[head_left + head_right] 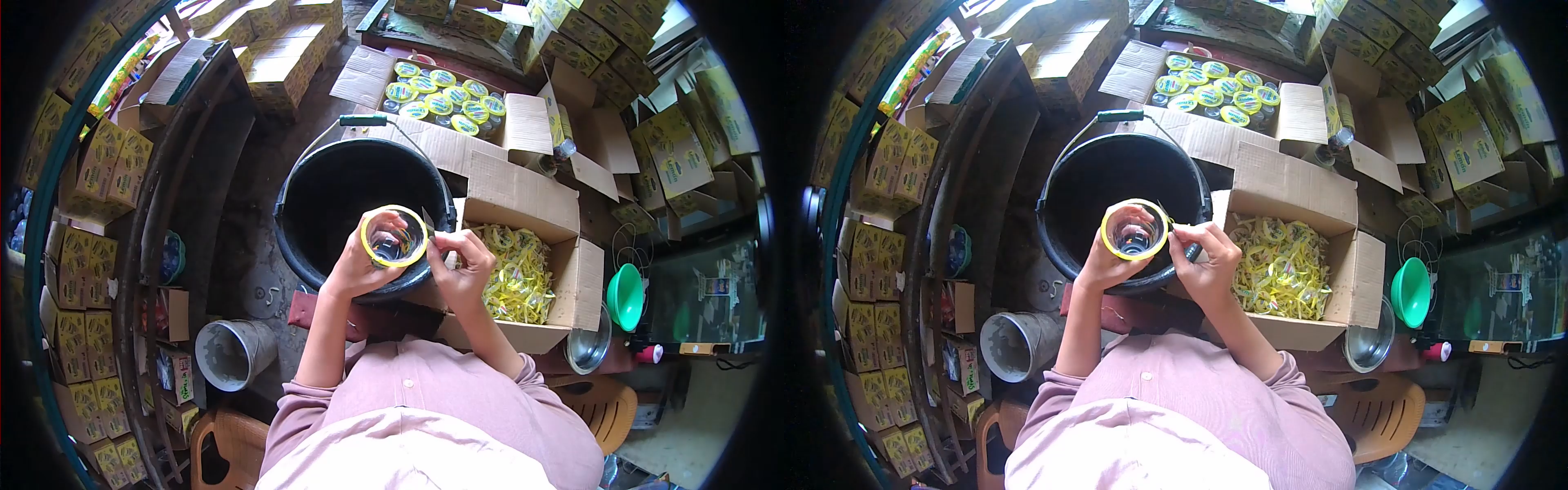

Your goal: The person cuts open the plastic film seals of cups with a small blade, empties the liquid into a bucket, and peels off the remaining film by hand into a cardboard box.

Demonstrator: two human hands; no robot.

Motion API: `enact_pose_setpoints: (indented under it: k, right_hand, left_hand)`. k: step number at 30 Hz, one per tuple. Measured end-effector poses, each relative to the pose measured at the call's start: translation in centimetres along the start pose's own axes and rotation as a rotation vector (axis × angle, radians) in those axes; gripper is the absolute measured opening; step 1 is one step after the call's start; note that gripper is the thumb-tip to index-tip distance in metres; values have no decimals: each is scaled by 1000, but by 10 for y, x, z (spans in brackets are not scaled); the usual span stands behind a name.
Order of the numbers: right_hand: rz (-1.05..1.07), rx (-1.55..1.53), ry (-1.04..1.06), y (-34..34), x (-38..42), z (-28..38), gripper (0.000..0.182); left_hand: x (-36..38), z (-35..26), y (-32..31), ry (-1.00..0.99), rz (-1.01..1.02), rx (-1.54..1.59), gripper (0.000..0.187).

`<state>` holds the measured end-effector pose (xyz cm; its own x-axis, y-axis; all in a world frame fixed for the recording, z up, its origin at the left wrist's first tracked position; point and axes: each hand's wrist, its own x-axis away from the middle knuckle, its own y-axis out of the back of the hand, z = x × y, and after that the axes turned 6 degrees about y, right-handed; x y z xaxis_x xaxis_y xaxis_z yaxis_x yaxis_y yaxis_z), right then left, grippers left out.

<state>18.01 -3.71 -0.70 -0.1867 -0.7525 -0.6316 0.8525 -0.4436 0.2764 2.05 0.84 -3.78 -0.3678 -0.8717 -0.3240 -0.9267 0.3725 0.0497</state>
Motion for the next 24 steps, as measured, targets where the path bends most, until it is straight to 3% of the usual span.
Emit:
enact_pose_setpoints:
  k: [15,24]
  right_hand:
    - [-43,55,67,-4,-5,9,16]
    - [-75,-6,-15,-6,-1,1,15]
  left_hand:
    - [1,-1,1,26,63,-4,59]
    - [0,1,3,-29,44,-59,64]
